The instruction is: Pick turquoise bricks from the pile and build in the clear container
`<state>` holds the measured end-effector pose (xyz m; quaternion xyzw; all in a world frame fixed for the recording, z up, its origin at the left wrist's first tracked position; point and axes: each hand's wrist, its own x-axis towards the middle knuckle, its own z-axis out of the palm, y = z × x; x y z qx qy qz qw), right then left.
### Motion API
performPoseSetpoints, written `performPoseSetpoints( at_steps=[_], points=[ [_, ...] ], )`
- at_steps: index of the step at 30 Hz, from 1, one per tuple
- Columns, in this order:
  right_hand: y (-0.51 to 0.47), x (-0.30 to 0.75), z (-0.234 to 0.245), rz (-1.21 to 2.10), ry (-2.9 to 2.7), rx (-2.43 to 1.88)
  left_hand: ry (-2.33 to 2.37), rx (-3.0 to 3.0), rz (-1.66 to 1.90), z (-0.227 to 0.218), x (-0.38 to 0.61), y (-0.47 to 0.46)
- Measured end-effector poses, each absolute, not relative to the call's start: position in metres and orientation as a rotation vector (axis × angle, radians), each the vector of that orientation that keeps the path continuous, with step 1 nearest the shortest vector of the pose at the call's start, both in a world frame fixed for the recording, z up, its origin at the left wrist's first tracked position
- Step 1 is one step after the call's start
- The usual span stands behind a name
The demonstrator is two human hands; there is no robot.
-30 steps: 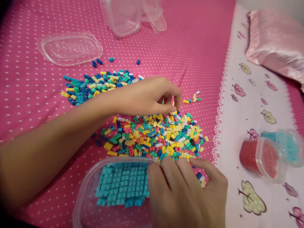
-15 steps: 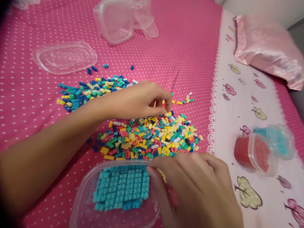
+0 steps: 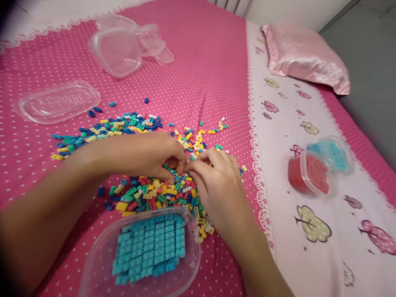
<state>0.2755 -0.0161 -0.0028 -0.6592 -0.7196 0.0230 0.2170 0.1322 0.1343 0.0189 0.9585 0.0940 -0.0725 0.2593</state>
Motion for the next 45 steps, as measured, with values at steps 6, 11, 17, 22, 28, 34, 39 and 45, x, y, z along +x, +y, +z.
performPoseSetpoints(
  at_steps=[6, 11, 17, 22, 28, 34, 39, 45],
  points=[
    [-0.015, 0.275, -0.010, 0.050, -2.077, -1.777, 0.233, 2.636, -0.205, 0.017, 0.134, 0.131],
    [-0.015, 0.272, -0.011, -0.093, -2.124, -1.807, 0.207, 2.632, -0.190, 0.018, 0.133, 0.135],
    [-0.015, 0.269, -0.012, -0.124, -2.140, -1.858, 0.220, 2.593, -0.220, 0.021, 0.129, 0.141],
    [-0.017, 0.271, 0.001, 0.103, -2.024, -1.845, 0.177, 2.566, -0.148, 0.024, 0.124, 0.144],
    [-0.019, 0.269, 0.011, 0.439, -1.770, -1.727, 0.166, 2.499, -0.118, 0.028, 0.121, 0.144],
    [-0.027, 0.264, 0.019, 0.425, -1.730, -1.712, 0.151, 2.551, -0.115, 0.027, 0.121, 0.144],
    [-0.048, 0.250, 0.034, 0.393, -1.848, -1.628, 0.139, 2.541, -0.035, 0.020, 0.121, 0.145],
    [-0.077, 0.212, 0.027, 0.243, -1.953, -1.696, 0.194, 2.568, -0.013, 0.022, 0.122, 0.140]
  ],
)
